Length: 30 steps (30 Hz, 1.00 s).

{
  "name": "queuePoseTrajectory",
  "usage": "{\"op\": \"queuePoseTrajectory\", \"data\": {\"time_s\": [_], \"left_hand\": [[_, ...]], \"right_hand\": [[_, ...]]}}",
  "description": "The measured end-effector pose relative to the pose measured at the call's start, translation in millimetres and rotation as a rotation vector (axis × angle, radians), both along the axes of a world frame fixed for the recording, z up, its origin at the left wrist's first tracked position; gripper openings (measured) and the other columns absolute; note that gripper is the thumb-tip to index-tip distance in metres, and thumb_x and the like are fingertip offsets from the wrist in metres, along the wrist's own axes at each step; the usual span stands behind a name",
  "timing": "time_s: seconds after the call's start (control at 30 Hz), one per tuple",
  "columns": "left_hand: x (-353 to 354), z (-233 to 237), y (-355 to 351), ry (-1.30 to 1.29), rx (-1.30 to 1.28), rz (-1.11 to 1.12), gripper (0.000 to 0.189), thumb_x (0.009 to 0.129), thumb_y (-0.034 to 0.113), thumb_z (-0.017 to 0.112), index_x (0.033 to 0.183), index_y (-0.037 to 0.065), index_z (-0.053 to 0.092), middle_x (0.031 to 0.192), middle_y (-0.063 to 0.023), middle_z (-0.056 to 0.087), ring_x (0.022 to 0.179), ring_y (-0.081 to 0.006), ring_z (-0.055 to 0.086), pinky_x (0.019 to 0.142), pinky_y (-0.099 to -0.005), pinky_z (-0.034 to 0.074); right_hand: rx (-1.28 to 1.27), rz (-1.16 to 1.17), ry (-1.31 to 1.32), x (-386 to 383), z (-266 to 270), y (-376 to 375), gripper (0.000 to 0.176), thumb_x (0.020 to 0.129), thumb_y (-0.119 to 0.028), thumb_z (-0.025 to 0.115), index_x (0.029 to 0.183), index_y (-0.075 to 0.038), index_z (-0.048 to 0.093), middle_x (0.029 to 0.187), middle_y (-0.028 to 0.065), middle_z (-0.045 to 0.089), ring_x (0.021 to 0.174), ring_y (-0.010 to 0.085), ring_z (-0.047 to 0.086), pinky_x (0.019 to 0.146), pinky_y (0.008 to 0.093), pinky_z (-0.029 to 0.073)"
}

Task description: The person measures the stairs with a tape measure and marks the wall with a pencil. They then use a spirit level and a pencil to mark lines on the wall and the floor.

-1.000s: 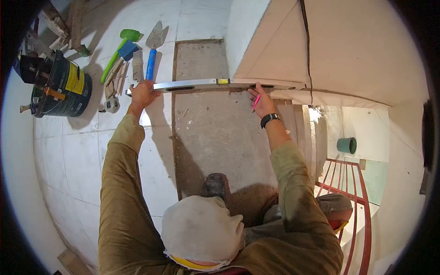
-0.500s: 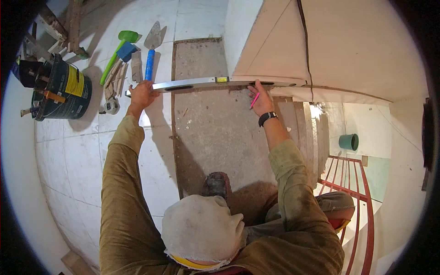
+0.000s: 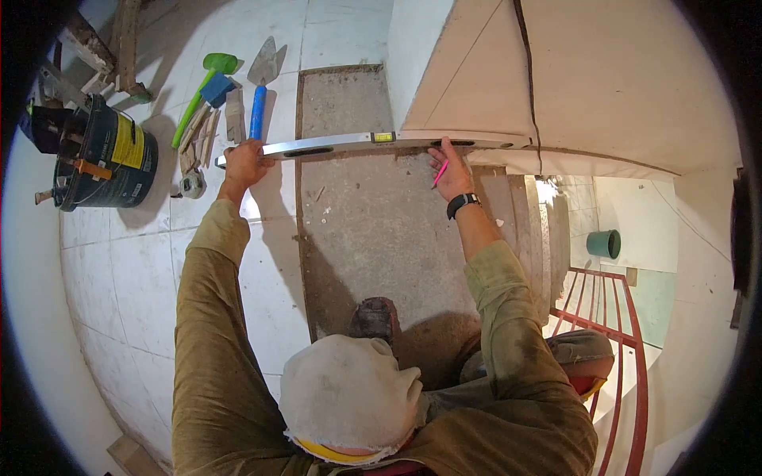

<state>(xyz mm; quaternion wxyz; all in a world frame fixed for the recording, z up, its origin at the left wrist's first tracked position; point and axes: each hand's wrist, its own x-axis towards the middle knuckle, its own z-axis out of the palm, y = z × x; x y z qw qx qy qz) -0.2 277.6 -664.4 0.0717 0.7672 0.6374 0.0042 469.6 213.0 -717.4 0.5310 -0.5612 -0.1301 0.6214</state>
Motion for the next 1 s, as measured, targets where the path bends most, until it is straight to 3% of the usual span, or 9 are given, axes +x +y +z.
{"op": "queuePoseTrajectory", "data": {"time_s": [0.17,0.27,0.47,0.53,0.83,1.0], "left_hand": [[3.3,0.2,-1.6,0.023,0.039,-0.024,0.036,0.075,0.032,0.079,0.103,0.015,0.064,0.098,-0.0034,0.065,0.098,-0.0278,0.064,0.086,-0.0553,0.041],[9.0,11.3,-2.7,-0.012,-0.059,-0.011,0.036,0.076,0.027,0.078,0.106,0.014,0.061,0.103,-0.006,0.063,0.1,-0.0307,0.064,0.09,-0.0657,0.037],[8.7,6.7,1.8,-0.015,-0.067,-0.006,0.04,0.076,0.027,0.079,0.11,0.015,0.063,0.105,-0.0056,0.063,0.104,-0.0297,0.062,0.089,-0.059,0.041],[10.0,7.5,-0.2,-0.018,-0.048,0.008,0.043,0.075,0.029,0.08,0.111,0.014,0.064,0.102,-0.0051,0.064,0.102,-0.0286,0.062,0.088,-0.0555,0.041],[10.0,-2.3,2.1,0.04,0.019,-0.015,0.044,0.071,0.044,0.081,0.097,0.013,0.066,0.094,-0.0045,0.066,0.09,-0.0283,0.066,0.084,-0.051,0.043],[14.2,6.7,-1.7,-0.041,-0.001,0.033,0.034,0.071,0.036,0.081,0.089,0.011,0.067,0.092,-0.0067,0.067,0.091,-0.0297,0.066,0.087,-0.0539,0.039]], "right_hand": [[0.018,0.028,-0.016,4.0,-7.3,2.7,0.069,0.079,-0.062,0.07,0.128,-0.016,0.055,0.113,0.0055,0.067,0.085,0.0179,0.055,0.066,0.0308,0.041],[0.009,0.005,-0.04,-1.4,0.7,-0.4,0.07,0.08,-0.062,0.068,0.13,-0.014,0.054,0.118,0.0056,0.066,0.09,0.0182,0.055,0.07,0.0321,0.04],[0.001,0.027,-0.051,-4.0,12.2,-2.9,0.073,0.079,-0.063,0.068,0.132,-0.015,0.053,0.124,0.0045,0.064,0.094,0.019,0.054,0.078,0.0354,0.038],[0.01,0.016,-0.027,-4.5,12.3,-2.2,0.062,0.082,-0.058,0.069,0.125,-0.016,0.055,0.118,0.0042,0.065,0.089,0.0182,0.054,0.073,0.0328,0.039],[0.044,0.013,0.0,1.5,4.4,-2.6,0.058,0.08,-0.057,0.072,0.12,-0.018,0.056,0.113,0.0029,0.067,0.083,0.0158,0.054,0.068,0.0307,0.039],[0.02,0.0,-0.018,-1.9,3.9,-1.1,0.061,0.079,-0.059,0.072,0.12,-0.017,0.055,0.111,0.0027,0.067,0.081,0.0151,0.054,0.067,0.0304,0.039]]}}
